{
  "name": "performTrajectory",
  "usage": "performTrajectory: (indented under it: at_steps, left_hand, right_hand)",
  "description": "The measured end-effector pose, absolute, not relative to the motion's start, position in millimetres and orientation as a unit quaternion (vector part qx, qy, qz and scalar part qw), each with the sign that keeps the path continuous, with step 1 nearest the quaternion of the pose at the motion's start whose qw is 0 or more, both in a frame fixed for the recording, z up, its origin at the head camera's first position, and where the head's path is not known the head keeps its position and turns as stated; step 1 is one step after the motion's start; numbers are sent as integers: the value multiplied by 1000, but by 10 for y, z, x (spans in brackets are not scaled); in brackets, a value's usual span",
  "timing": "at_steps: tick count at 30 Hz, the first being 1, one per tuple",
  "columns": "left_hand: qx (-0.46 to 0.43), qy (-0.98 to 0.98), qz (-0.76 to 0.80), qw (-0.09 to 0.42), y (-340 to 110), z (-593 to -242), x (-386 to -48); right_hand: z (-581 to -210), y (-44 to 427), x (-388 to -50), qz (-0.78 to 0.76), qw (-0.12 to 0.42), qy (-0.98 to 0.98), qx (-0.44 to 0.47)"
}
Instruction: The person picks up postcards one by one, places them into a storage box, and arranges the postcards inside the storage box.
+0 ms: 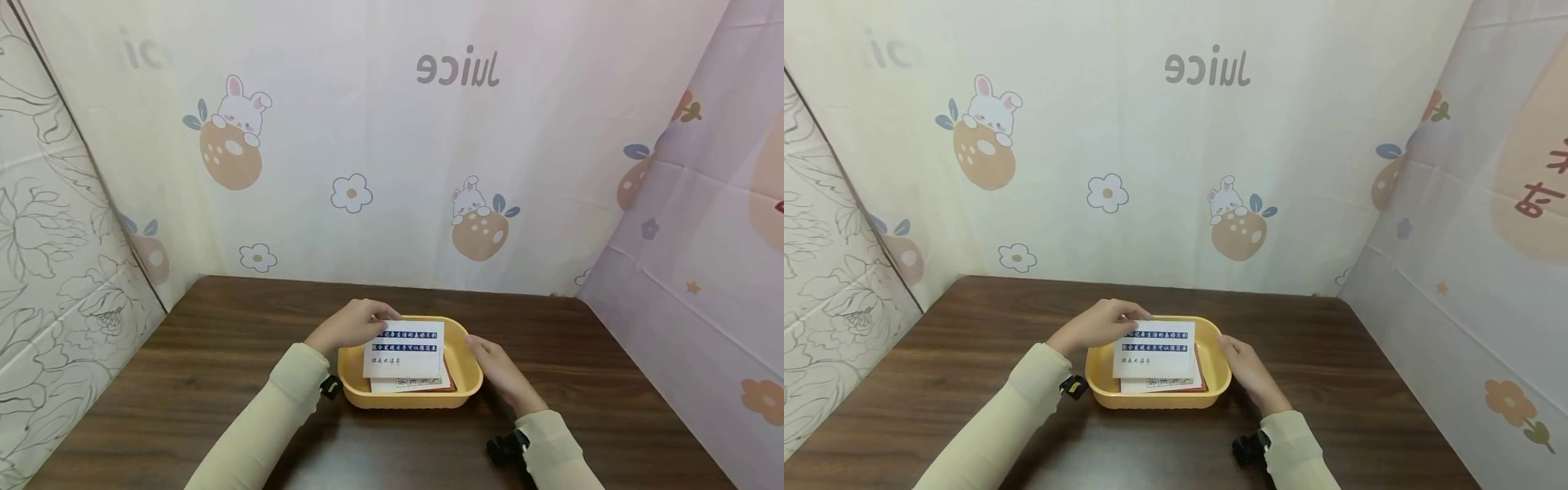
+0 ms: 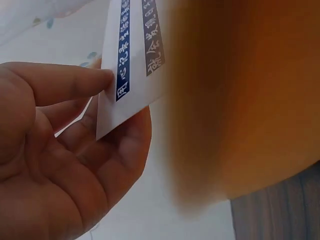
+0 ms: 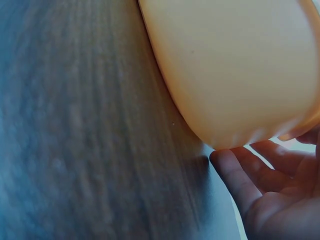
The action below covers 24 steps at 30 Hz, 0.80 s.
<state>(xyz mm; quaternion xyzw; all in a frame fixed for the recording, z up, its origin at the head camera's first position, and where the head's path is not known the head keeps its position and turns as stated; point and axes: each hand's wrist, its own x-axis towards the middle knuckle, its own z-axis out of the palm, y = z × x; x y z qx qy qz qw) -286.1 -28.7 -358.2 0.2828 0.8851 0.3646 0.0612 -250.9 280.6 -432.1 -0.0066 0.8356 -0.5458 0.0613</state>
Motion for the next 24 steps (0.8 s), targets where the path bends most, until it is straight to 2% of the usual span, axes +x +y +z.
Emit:
performTrajectory:
  at_steps: [6,19,24]
  left_hand:
    - [282,895,336,82,-284,-3604,-2924]
    - [269,913,273,137,-178,-3419,-3020]
    - [266,923,244,132,-116,-3473,-3059]
  right_hand:
    - [-4320,2811,-2506,-549,60,834,-12]
    - [-4320,2808,-2511,-541,54,839,-5]
    - [-4335,2797,-2519,-545,55,837,-4]
